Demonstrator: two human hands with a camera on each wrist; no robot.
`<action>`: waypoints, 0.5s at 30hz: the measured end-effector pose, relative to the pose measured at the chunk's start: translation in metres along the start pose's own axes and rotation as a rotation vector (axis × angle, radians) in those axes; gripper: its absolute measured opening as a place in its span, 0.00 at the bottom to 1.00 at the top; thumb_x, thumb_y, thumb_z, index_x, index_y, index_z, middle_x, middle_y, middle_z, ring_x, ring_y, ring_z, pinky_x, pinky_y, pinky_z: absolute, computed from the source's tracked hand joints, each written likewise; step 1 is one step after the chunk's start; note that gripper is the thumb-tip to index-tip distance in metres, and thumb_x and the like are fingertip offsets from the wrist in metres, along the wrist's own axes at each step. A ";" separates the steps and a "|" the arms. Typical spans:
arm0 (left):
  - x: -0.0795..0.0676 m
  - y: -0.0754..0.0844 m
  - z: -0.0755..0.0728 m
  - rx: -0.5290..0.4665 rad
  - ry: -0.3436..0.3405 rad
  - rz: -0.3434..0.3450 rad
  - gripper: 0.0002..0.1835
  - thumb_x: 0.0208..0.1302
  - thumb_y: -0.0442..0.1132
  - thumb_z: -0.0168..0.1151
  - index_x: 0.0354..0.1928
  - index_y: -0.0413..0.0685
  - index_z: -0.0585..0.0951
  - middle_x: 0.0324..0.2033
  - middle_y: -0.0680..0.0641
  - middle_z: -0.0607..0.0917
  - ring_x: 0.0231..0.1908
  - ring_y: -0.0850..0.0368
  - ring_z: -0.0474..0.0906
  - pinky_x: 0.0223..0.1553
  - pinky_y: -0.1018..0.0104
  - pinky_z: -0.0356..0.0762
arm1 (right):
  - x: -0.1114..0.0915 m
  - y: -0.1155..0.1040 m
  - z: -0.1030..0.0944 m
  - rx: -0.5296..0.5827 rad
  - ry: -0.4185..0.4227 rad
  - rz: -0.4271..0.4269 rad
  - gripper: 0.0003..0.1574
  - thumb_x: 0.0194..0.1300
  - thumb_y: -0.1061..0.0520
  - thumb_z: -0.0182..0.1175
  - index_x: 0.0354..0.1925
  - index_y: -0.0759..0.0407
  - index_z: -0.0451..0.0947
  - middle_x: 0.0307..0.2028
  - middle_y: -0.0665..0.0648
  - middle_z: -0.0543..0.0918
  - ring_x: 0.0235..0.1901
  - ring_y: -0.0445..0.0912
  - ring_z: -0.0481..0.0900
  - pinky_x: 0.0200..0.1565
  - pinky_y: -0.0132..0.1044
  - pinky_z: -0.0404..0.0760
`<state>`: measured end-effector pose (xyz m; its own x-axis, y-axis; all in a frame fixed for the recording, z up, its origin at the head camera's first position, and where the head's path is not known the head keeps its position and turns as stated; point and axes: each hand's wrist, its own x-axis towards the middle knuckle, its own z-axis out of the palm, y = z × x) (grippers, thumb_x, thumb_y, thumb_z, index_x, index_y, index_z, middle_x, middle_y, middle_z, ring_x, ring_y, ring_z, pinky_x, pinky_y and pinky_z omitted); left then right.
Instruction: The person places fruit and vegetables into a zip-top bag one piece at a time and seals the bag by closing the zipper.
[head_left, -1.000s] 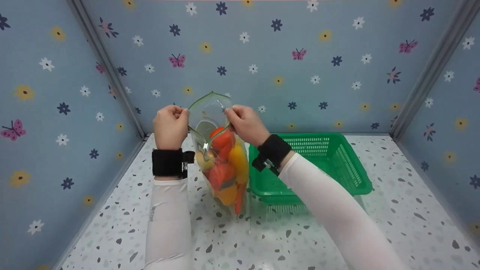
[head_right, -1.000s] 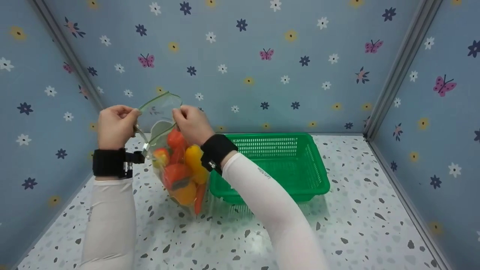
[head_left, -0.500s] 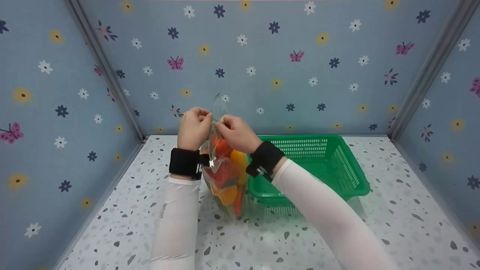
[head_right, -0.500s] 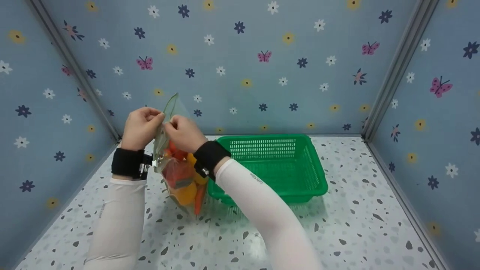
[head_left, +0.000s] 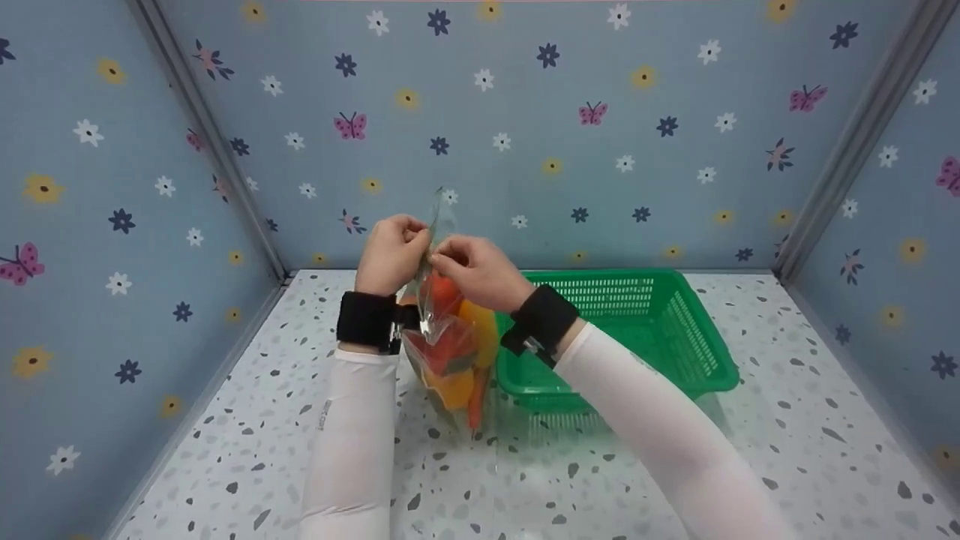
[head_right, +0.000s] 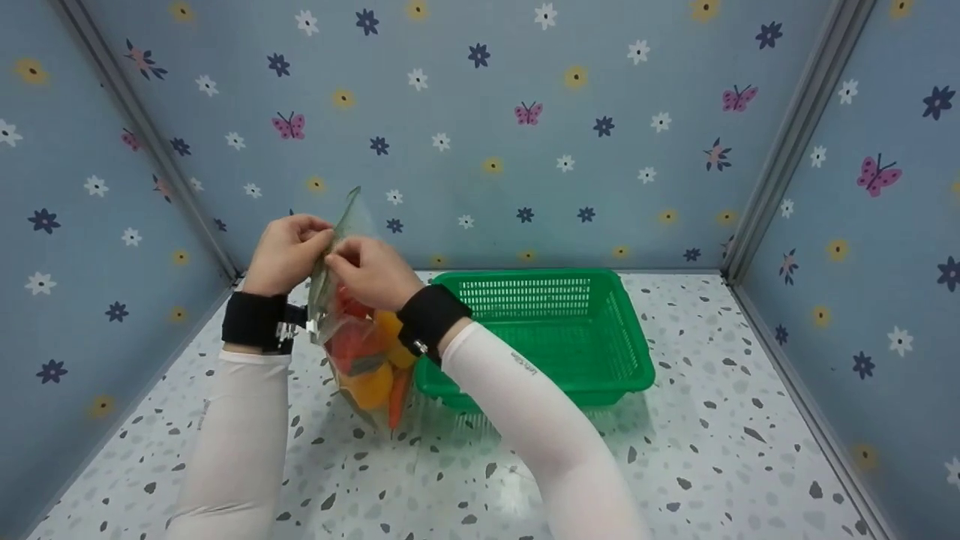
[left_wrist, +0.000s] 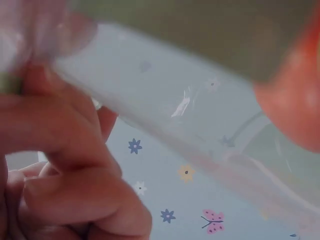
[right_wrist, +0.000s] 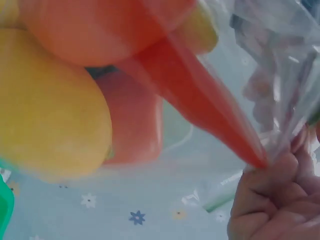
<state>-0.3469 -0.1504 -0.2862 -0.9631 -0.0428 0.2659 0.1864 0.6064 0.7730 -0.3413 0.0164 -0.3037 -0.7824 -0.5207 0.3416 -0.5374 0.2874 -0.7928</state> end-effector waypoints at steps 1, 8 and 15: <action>0.001 -0.001 -0.002 -0.005 0.004 0.001 0.16 0.74 0.38 0.53 0.53 0.35 0.83 0.35 0.41 0.86 0.26 0.60 0.72 0.30 0.71 0.71 | -0.003 -0.001 -0.002 -0.024 0.011 -0.053 0.11 0.78 0.57 0.56 0.47 0.64 0.79 0.36 0.57 0.79 0.33 0.45 0.73 0.39 0.32 0.74; 0.006 -0.004 -0.008 -0.009 -0.005 0.013 0.16 0.72 0.37 0.55 0.52 0.35 0.85 0.34 0.44 0.86 0.23 0.62 0.70 0.30 0.71 0.68 | -0.023 -0.023 -0.008 -0.208 -0.116 -0.538 0.11 0.68 0.71 0.56 0.40 0.64 0.84 0.40 0.60 0.85 0.38 0.50 0.80 0.40 0.37 0.80; 0.007 -0.005 -0.010 -0.021 -0.050 -0.029 0.16 0.75 0.38 0.53 0.55 0.36 0.83 0.32 0.47 0.84 0.20 0.63 0.70 0.27 0.71 0.70 | -0.027 -0.035 -0.008 -0.441 -0.366 -0.542 0.15 0.68 0.71 0.60 0.46 0.60 0.88 0.43 0.56 0.89 0.44 0.48 0.84 0.50 0.35 0.82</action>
<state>-0.3530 -0.1611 -0.2824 -0.9765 -0.0199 0.2148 0.1622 0.5889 0.7918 -0.3034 0.0267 -0.2811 -0.2634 -0.8891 0.3743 -0.9494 0.1703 -0.2637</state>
